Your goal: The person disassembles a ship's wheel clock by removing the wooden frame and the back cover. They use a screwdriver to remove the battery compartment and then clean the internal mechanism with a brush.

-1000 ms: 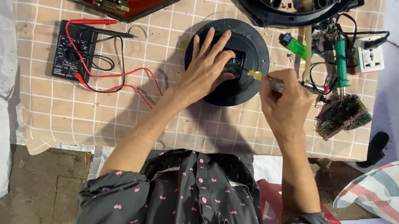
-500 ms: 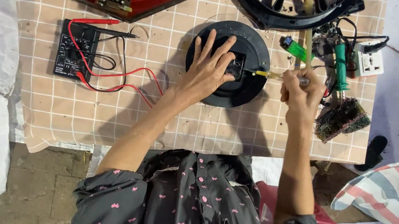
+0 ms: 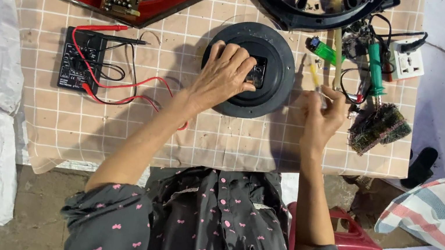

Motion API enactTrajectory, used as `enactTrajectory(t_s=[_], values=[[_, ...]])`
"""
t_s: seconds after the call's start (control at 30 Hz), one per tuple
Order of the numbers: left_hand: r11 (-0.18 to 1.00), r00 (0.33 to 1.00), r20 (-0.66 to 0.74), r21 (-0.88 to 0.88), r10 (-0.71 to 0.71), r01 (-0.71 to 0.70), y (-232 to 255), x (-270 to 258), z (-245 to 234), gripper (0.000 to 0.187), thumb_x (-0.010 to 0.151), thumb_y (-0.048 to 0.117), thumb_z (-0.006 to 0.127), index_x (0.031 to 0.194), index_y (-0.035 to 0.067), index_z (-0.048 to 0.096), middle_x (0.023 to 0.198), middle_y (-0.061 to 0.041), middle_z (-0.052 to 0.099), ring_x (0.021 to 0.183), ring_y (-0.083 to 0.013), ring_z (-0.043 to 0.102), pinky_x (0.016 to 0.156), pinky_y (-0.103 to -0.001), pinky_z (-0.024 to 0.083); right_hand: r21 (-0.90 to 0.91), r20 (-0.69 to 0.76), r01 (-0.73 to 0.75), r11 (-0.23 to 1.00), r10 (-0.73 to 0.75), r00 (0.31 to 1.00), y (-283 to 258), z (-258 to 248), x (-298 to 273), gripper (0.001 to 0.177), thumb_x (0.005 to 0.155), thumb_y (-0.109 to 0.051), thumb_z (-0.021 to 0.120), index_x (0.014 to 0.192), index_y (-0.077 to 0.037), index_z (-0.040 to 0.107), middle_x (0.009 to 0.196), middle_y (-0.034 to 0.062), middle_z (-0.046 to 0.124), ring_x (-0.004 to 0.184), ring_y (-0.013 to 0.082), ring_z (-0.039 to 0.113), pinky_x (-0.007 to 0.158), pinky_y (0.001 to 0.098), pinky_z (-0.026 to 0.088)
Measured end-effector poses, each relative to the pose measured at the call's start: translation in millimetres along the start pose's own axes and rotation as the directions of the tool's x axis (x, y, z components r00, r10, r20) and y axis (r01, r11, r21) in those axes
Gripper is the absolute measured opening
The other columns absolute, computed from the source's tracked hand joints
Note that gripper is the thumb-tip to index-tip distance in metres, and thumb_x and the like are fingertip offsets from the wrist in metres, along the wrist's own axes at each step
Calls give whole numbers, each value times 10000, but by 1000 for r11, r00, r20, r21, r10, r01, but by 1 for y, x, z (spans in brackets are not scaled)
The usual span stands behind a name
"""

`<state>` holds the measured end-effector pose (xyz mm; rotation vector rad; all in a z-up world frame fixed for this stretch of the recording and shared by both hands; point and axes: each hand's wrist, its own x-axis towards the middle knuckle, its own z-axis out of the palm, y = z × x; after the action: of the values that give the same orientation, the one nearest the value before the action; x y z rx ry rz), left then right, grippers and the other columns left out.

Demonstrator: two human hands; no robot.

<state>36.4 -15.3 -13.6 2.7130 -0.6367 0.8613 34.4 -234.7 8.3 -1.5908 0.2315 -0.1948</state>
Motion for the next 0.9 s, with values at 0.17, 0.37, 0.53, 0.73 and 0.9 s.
enactTrajectory(t_s=[0.17,0.37,0.53,0.73,0.9], values=[[995,995,-4,-27,100,-100,-5,1,12,564,684,527,669,925,61,462,783,-55,331,746,-205,311,652,-334,291,-646,318,616,452,-574,755,23,-11,12,139,804,-144,609,932,-103,571,935,73,578,1000,244,516,827,364,357],[988,988,21,-8,153,-153,-3,6,-3,457,799,428,578,951,18,444,803,-94,345,744,-232,356,605,-311,302,-196,688,758,622,-463,558,-28,41,3,598,819,-264,626,1317,-60,364,1296,217,368,1218,387,332,1009,468,268],[976,1000,-20,-219,-17,12,2,25,-32,334,856,291,560,974,-4,458,816,-92,394,751,-218,396,602,-292,367,-195,777,723,663,-345,527,-8,48,16,683,788,-375,631,1337,-86,343,1336,153,365,1243,383,291,997,465,252],[740,966,20,-639,-258,211,-7,14,-13,336,905,291,470,1117,32,437,934,-88,439,844,-259,475,696,-326,440,-210,759,671,711,-314,570,-10,47,10,686,790,-331,651,1344,-83,331,1355,150,338,1260,393,244,1007,486,232],[461,890,104,-825,-445,327,-11,5,-16,287,928,271,448,1127,67,488,975,-72,529,887,-212,551,777,-323,454,-198,743,661,724,-329,582,-5,48,9,700,772,-373,665,1339,-106,354,1368,118,333,1272,369,232,1016,457,232]])
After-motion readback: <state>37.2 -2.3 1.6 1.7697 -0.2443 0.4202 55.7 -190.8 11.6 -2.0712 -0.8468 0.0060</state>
